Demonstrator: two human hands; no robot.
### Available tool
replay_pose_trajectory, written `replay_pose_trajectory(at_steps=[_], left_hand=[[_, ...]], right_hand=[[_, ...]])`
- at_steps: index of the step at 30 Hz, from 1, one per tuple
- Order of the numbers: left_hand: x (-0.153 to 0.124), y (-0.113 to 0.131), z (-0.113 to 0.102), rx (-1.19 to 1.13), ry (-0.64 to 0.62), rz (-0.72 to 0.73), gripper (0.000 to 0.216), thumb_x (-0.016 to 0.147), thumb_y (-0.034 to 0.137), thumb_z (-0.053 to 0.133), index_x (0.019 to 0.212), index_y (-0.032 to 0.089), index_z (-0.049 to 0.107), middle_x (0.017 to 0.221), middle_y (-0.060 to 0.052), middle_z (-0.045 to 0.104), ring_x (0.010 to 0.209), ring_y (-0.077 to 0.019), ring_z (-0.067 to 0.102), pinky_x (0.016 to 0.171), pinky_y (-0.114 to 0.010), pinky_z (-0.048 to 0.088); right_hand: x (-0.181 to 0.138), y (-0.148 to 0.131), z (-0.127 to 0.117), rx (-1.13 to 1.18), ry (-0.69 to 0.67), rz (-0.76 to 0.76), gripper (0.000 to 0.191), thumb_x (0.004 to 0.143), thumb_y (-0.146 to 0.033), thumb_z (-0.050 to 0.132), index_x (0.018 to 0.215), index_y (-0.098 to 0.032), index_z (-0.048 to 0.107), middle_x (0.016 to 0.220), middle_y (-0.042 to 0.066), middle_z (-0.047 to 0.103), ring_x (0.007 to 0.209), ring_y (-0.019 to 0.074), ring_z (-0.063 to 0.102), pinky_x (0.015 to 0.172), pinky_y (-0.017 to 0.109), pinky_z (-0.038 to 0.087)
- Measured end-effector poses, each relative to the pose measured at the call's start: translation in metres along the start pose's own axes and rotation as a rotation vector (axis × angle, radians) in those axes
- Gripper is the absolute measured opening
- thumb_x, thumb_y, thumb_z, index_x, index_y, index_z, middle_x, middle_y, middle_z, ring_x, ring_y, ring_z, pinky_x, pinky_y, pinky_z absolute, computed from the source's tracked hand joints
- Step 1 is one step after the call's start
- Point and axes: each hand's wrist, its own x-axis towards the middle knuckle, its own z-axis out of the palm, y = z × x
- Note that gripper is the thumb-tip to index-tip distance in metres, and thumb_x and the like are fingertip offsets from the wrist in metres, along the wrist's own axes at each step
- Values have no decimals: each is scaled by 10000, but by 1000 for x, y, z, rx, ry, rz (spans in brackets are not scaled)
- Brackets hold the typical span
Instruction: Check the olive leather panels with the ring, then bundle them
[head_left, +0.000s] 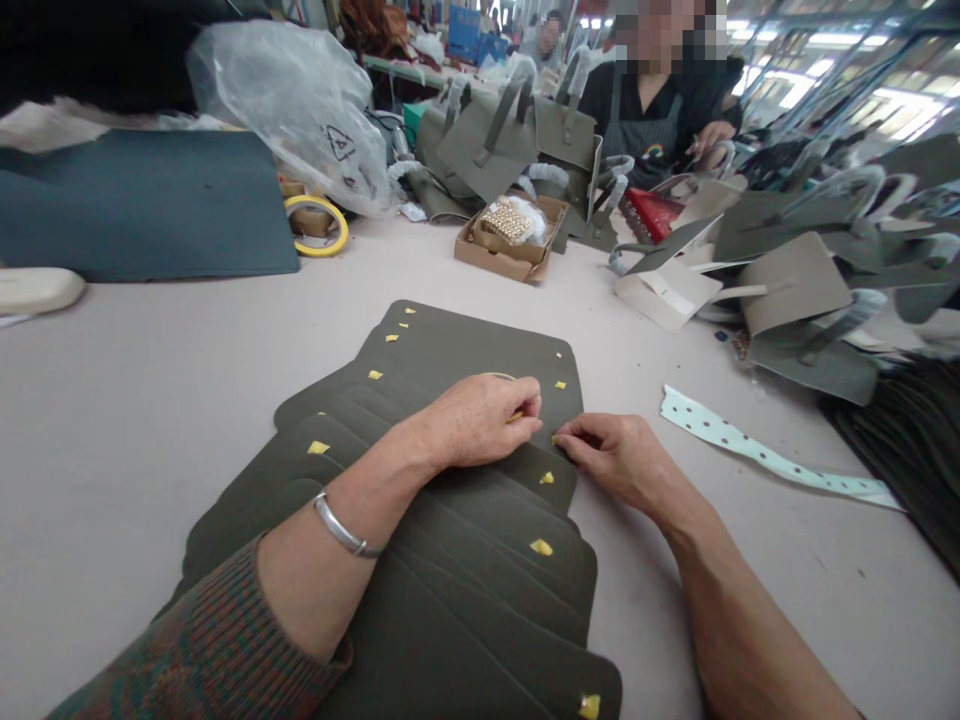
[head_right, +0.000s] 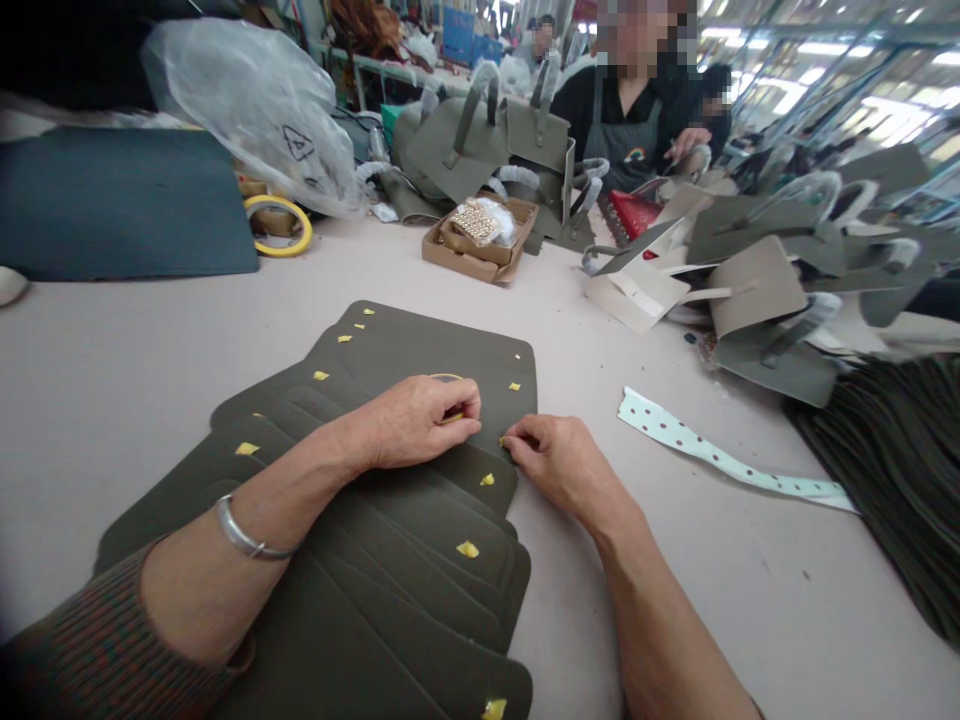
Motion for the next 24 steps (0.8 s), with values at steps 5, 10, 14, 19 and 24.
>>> replay_pose_trajectory(at_steps=[5,10,14,19,24], left_hand=[[-1,1,-2,-7,29,7,94,869,227,510,790,199,552,746,26,608,665,-121,537,631,-247,389],[-1,-1,-3,-24,47,11,126,887,162,435,826,206,536,789,22,611,706,-122,551,664,-235,410],[-1,-1,-2,-12,100,6,135,890,145,425,892,216,540,846,17,619,744,-121,568,701,-230,426],[-1,-1,1,-13,126,28,141,912,174,438,980,224,551,871,21,637,736,-113,594,708,-225,448],[-1,0,6,-2,132,61,423,903,167,491,1311,255,426,1182,-31,638,891,-140,649,798,-255,488]], right_hand=[[4,-6,7,-60,59,-8,165,802,-202,533,715,-209,674,684,6,684,610,141,580,594,254,388],[9,-5,5,113,-31,133,175,773,-248,553,713,-190,707,637,4,674,578,134,556,561,242,383],[7,-5,-2,266,-255,157,218,738,-234,559,545,-159,625,465,-45,491,462,84,407,447,207,285],[3,-1,-5,411,-374,108,349,820,-319,540,512,-158,558,452,-54,426,432,66,359,413,196,272],[5,3,4,568,253,64,221,828,-345,598,927,-175,699,684,6,663,598,126,585,562,243,471]])
